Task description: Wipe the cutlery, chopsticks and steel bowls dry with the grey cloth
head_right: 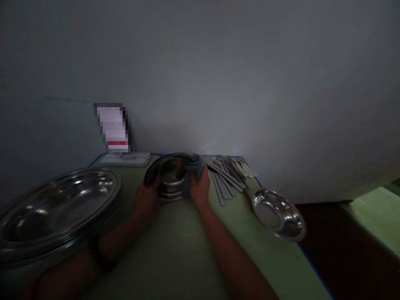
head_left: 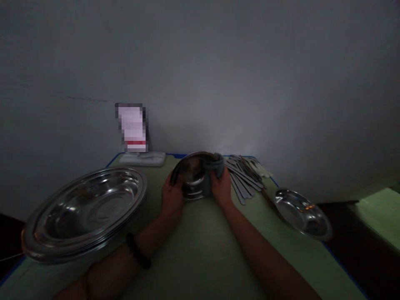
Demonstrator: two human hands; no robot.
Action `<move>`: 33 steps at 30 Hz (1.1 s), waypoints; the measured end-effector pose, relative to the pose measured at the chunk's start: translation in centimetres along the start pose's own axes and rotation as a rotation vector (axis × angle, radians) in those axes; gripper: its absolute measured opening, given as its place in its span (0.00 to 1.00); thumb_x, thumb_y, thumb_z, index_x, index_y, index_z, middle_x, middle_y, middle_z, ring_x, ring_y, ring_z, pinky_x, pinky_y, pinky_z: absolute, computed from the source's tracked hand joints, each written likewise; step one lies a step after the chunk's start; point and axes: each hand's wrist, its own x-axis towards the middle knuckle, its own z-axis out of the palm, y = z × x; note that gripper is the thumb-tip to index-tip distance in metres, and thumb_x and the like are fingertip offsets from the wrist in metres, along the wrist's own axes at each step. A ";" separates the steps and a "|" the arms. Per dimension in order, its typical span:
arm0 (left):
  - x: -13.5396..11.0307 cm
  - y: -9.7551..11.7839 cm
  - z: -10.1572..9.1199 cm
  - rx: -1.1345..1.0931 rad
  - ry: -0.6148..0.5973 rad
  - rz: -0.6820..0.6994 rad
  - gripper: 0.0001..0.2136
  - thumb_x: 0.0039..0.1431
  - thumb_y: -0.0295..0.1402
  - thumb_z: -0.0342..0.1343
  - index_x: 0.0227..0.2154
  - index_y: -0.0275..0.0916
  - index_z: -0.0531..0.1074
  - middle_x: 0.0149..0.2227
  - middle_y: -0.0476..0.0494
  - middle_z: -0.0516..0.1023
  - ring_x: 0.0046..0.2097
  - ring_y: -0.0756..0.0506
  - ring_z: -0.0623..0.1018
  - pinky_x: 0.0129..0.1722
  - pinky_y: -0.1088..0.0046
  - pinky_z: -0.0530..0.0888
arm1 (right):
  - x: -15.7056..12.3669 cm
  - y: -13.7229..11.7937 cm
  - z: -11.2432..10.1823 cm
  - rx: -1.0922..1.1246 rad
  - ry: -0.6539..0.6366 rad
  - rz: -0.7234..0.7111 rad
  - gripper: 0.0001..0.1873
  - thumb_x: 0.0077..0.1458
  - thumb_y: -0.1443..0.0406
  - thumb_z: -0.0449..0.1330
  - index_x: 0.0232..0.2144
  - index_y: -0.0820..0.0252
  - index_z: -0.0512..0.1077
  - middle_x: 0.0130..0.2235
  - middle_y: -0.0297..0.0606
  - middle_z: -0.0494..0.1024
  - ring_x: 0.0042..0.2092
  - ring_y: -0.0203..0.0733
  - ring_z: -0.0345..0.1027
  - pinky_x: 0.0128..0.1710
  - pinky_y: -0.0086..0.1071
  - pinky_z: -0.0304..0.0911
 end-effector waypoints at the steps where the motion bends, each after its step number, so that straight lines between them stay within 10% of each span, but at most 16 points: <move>1: 0.0 0.0 0.1 -0.021 0.004 0.000 0.16 0.53 0.37 0.53 0.44 0.39 0.69 0.47 0.43 0.75 0.50 0.42 0.73 0.48 0.66 0.70 | -0.7 0.4 0.4 0.062 0.005 0.050 0.14 0.51 0.60 0.53 0.39 0.62 0.67 0.40 0.44 0.75 0.40 0.44 0.68 0.39 0.36 0.62; 5: -0.2 0.1 0.3 -0.105 0.030 -0.029 0.17 0.50 0.37 0.56 0.43 0.40 0.70 0.46 0.44 0.76 0.49 0.43 0.74 0.48 0.66 0.69 | -1.4 1.0 0.2 0.115 -0.050 0.094 0.15 0.51 0.60 0.53 0.39 0.63 0.68 0.40 0.45 0.76 0.42 0.45 0.69 0.42 0.39 0.62; 13: -0.8 0.4 -0.2 -0.106 -0.171 -0.009 0.20 0.39 0.26 0.57 0.40 0.38 0.72 0.39 0.45 0.79 0.44 0.41 0.76 0.46 0.64 0.70 | 4.9 -3.8 -6.3 -0.434 -0.331 -0.358 0.06 0.49 0.66 0.55 0.32 0.61 0.69 0.25 0.38 0.73 0.28 0.42 0.65 0.28 0.32 0.55; 19: -1.3 0.8 -0.4 -0.005 -0.226 0.123 0.21 0.45 0.27 0.57 0.45 0.43 0.72 0.48 0.48 0.75 0.52 0.41 0.71 0.53 0.64 0.65 | 4.3 -6.1 -5.5 -0.440 -0.508 -0.582 0.16 0.46 0.74 0.52 0.38 0.57 0.70 0.34 0.37 0.78 0.33 0.40 0.69 0.33 0.31 0.57; 25: -1.1 0.7 -0.2 0.054 -0.120 0.108 0.14 0.52 0.36 0.54 0.42 0.41 0.73 0.45 0.46 0.77 0.50 0.40 0.73 0.53 0.61 0.65 | 1.0 -2.4 -2.9 -0.232 -0.110 -0.191 0.09 0.49 0.63 0.56 0.34 0.60 0.70 0.31 0.39 0.77 0.33 0.44 0.69 0.33 0.33 0.60; 33: -1.0 1.5 0.1 -0.080 -0.010 -0.004 0.13 0.50 0.37 0.56 0.39 0.42 0.74 0.43 0.47 0.78 0.49 0.41 0.74 0.52 0.65 0.67 | -2.4 0.7 -0.7 0.053 -0.128 0.111 0.17 0.54 0.58 0.51 0.42 0.63 0.67 0.42 0.46 0.74 0.45 0.46 0.66 0.46 0.39 0.59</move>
